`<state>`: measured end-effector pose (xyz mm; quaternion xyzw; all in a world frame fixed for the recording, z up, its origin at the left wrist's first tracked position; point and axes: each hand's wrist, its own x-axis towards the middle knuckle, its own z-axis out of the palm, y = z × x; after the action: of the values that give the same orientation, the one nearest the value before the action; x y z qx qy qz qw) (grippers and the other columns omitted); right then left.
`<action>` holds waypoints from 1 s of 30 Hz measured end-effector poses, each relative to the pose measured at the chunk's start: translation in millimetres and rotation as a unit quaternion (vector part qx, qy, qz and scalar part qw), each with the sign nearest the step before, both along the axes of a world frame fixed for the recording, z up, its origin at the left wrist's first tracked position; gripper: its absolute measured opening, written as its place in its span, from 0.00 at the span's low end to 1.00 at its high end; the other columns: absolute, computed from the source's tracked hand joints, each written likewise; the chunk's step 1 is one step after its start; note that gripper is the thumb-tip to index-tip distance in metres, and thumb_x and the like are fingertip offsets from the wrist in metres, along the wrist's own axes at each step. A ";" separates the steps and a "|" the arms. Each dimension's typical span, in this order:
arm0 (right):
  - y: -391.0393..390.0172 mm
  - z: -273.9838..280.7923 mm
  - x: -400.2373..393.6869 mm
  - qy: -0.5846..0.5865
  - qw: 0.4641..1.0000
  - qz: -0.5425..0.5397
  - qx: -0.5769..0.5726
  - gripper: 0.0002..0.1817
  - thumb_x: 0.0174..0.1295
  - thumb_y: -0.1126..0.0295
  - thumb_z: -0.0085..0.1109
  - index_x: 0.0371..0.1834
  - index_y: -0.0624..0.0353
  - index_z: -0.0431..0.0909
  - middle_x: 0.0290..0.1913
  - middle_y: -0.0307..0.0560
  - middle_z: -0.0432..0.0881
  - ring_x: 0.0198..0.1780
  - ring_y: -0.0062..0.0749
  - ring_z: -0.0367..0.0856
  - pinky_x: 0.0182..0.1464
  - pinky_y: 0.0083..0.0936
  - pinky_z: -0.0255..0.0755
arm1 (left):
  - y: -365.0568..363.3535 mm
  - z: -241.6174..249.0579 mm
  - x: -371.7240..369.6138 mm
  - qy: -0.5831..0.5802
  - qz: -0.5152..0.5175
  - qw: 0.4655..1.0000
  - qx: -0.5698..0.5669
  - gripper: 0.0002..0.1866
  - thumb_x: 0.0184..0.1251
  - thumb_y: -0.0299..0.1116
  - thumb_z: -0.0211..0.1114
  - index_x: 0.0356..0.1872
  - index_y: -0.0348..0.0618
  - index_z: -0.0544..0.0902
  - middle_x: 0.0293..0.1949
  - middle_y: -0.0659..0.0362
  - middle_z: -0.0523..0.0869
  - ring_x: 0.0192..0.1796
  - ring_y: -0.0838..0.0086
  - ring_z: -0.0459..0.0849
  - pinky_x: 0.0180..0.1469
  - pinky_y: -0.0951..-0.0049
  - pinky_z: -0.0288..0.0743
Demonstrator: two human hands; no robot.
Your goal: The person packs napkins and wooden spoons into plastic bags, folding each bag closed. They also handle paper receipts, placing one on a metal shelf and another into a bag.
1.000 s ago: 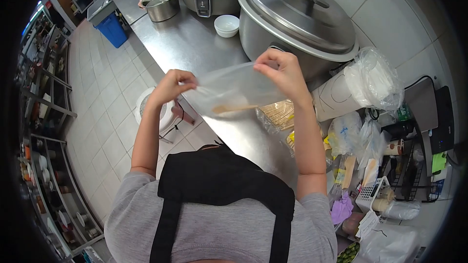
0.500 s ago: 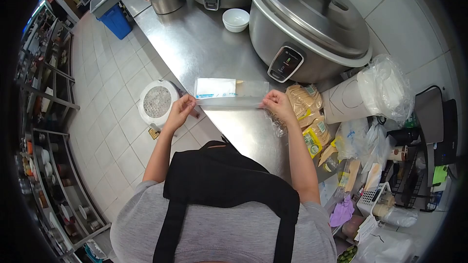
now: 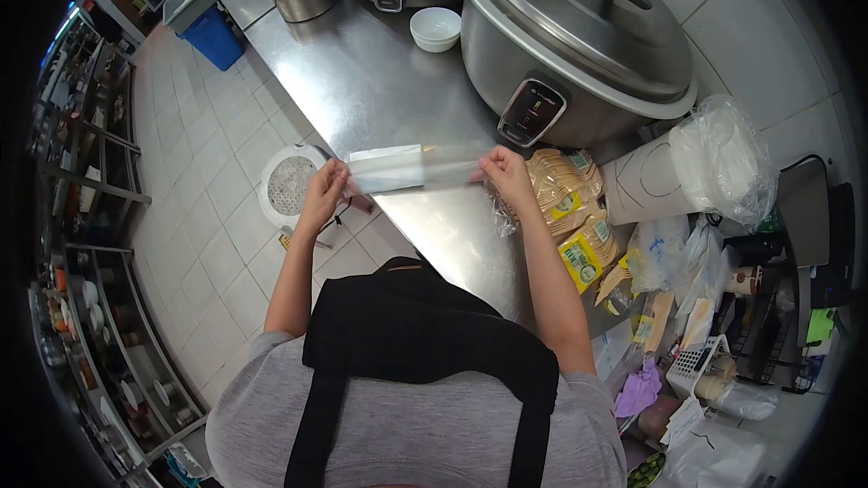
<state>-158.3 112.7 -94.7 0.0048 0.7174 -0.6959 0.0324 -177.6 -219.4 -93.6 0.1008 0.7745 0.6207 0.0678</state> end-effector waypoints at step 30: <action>-20.5 13.9 -9.3 -0.105 0.930 -0.085 0.341 0.08 0.53 0.67 0.55 0.29 0.60 0.73 0.26 0.50 0.80 0.35 0.44 0.78 0.37 0.34 0.69 | 67.6 -7.4 0.8 0.410 -0.092 0.768 -0.484 0.26 0.54 0.27 0.51 0.58 0.37 0.64 0.59 0.50 0.67 0.62 0.59 0.63 0.60 0.51 0.56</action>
<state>-167.6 92.1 -80.8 0.1493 0.9009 -0.4050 0.0450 -176.8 -151.8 -101.0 0.3703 0.9135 0.0541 -0.1592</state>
